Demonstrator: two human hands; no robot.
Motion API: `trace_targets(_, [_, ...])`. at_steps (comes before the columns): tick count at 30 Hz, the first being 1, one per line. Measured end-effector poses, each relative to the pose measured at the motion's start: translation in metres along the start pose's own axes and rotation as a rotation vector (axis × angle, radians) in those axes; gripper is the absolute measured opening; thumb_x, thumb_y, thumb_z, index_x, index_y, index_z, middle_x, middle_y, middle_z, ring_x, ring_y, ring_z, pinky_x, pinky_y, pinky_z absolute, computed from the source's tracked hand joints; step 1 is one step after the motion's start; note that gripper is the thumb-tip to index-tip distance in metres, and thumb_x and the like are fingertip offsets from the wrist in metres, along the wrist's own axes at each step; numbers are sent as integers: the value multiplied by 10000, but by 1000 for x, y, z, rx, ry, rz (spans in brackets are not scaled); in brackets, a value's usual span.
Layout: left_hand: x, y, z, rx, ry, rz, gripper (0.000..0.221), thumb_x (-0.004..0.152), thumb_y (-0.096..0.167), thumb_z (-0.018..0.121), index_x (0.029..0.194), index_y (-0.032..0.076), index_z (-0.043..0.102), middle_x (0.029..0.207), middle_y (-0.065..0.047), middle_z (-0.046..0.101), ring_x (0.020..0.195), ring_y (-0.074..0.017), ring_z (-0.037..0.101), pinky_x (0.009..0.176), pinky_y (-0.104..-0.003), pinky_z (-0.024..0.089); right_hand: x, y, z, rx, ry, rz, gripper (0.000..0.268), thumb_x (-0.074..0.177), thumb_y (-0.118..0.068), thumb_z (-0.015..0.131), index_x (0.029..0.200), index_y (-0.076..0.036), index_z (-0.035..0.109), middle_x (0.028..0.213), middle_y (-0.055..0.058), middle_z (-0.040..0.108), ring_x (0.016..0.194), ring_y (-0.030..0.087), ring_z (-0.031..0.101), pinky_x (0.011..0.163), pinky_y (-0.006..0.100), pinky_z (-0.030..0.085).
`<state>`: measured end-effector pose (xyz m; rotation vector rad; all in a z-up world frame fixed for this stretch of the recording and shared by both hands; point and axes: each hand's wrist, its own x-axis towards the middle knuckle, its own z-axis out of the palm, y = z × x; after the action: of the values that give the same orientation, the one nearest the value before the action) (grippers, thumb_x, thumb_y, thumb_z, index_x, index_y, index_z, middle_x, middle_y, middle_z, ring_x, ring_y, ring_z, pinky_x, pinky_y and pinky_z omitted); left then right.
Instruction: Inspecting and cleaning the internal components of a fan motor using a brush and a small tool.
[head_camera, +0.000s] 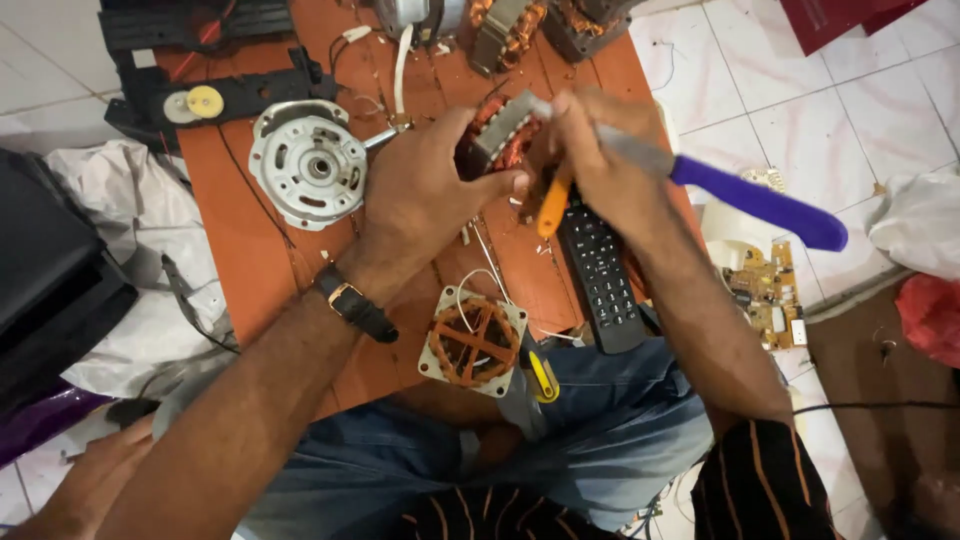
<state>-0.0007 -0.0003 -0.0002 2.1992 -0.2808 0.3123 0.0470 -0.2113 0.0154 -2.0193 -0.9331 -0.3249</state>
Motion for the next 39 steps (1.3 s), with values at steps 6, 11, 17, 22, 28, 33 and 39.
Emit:
trace_targets(6, [-1,1,0,7,14,27,536,766,448,877,1107,82,684,762,-17,694,593,-207,624,567,-357,457,3,-8,-3,33,-29,41,361,1098,-35,538,751,32,613,617,80,580,450,142,450,434,263,324])
trace_targets(11, [1,0,0,-6,12,40,553,772,428,876,1136,65,673,791,-30,711,619,-210,657,579,-355,473,3,-5,3,62,-94,-20,339,1077,-7,531,745,18,592,609,90,616,405,143,516,357,250,345])
trace_targets(17, [1,0,-1,32,-3,9,578,774,509,856,1118,86,665,760,-18,689,600,-203,638,572,-356,462,1,19,8,-56,-57,-144,404,1099,-111,540,696,-79,553,607,19,511,513,157,399,581,320,352])
trace_targets(22, [-3,1,-3,-45,21,72,554,804,515,815,1086,60,673,708,-18,654,555,-200,597,538,-356,434,-8,20,13,59,-75,-81,410,1090,-68,524,681,-68,504,558,25,467,385,141,364,322,288,236])
trace_targets(28, [-2,2,-2,-7,4,48,515,796,465,844,1096,85,669,765,-15,680,605,-191,610,575,-348,441,-4,11,9,-31,-113,-127,341,1087,-52,488,747,-57,503,622,45,501,437,158,418,397,281,325])
trace_targets(33, [-4,0,0,3,-19,5,561,790,479,839,1155,85,676,787,-19,688,628,-202,626,593,-352,452,-6,5,5,43,-91,52,302,1098,8,457,851,41,626,715,125,620,475,170,523,367,263,417])
trace_targets(39, [-4,0,1,26,-27,-6,550,787,424,857,1177,86,666,856,-43,716,680,-225,659,625,-366,474,-8,14,7,31,-44,35,330,1097,-2,496,773,-26,559,696,72,555,499,148,438,433,275,340])
